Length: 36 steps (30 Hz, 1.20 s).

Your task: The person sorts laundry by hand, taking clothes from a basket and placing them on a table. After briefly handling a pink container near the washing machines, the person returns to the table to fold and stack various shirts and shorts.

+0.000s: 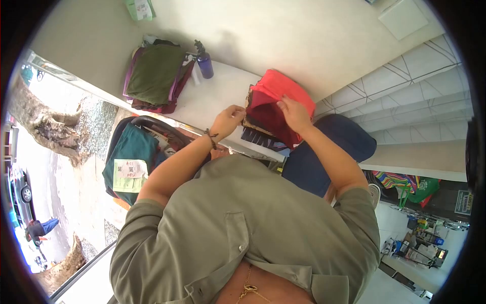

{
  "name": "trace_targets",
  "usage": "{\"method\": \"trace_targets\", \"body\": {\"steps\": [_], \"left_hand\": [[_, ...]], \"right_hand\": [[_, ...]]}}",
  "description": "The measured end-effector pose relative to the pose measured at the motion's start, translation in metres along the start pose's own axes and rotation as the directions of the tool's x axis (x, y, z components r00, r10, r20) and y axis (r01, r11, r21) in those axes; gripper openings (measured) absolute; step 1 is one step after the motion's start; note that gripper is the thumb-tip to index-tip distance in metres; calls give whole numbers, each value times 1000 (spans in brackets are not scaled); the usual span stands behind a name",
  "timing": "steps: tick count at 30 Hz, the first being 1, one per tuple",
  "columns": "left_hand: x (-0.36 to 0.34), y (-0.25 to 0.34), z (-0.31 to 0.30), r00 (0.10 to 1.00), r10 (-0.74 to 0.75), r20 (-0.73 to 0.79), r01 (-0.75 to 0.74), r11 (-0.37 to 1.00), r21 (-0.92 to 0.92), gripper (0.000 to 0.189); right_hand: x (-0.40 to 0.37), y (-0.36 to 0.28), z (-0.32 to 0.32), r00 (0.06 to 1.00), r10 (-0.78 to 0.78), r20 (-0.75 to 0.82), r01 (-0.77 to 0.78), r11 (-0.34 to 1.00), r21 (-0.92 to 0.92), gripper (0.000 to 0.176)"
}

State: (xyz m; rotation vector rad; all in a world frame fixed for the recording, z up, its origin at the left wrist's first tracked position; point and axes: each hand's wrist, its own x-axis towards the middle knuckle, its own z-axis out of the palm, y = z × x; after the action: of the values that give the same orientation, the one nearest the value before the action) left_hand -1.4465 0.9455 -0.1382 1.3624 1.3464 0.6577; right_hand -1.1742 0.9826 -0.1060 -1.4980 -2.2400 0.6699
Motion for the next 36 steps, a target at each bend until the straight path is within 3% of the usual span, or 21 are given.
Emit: {"method": "trace_targets", "body": {"steps": [3,4,7,8,11,15,16,17,19,20,23,26,29,32,34,36], "left_hand": [[12,0,25,969,-245,40,247,967,-55,50],[15,4,33,967,-252,-20,247,958,-149,55],[24,17,32,961,-264,-81,251,958,-136,58],[34,17,31,945,-327,-21,310,914,-262,63],[47,20,30,961,-269,65,270,861,-431,66],[29,29,35,918,-376,124,362,673,-645,69],[26,29,38,908,-359,216,409,647,-643,72],[28,31,38,876,-352,331,477,532,-700,72],[29,35,36,790,-284,543,609,273,-744,75],[25,55,44,851,-238,467,524,363,-770,80],[53,37,50,845,-23,535,531,157,-833,74],[87,-4,61,744,-263,615,624,602,-498,45],[42,102,28,805,-465,369,592,677,-438,39],[23,101,0,902,-98,421,392,595,-701,38],[-18,143,-46,939,-87,332,306,649,-697,39],[-44,147,-91,978,-27,205,165,701,-694,39]], "right_hand": [[-17,-10,16,983,-182,15,179,940,-292,60],[-23,-16,22,972,-233,19,221,892,-394,65],[-25,-15,30,973,-230,9,217,903,-372,77],[-22,-5,30,965,-261,18,252,909,-332,70],[-10,26,21,943,-324,74,333,926,-180,60],[-13,30,-3,970,-244,22,235,952,197,54],[-16,29,-9,974,-225,26,213,947,239,54],[-18,29,-11,978,-207,32,190,941,280,54],[-25,35,-6,955,-292,48,281,946,158,57],[-29,34,-5,942,-331,60,325,941,95,58],[-40,23,-3,895,-413,170,421,907,-17,58],[-46,14,-2,901,-400,166,418,904,-91,65],[-53,-6,-21,932,-361,39,361,908,-213,56],[-52,-54,-43,858,-450,-247,422,893,-159,55],[-50,-72,-44,802,-410,-435,423,903,-71,64],[-42,-83,-38,723,-371,-583,464,886,13,72]]}}
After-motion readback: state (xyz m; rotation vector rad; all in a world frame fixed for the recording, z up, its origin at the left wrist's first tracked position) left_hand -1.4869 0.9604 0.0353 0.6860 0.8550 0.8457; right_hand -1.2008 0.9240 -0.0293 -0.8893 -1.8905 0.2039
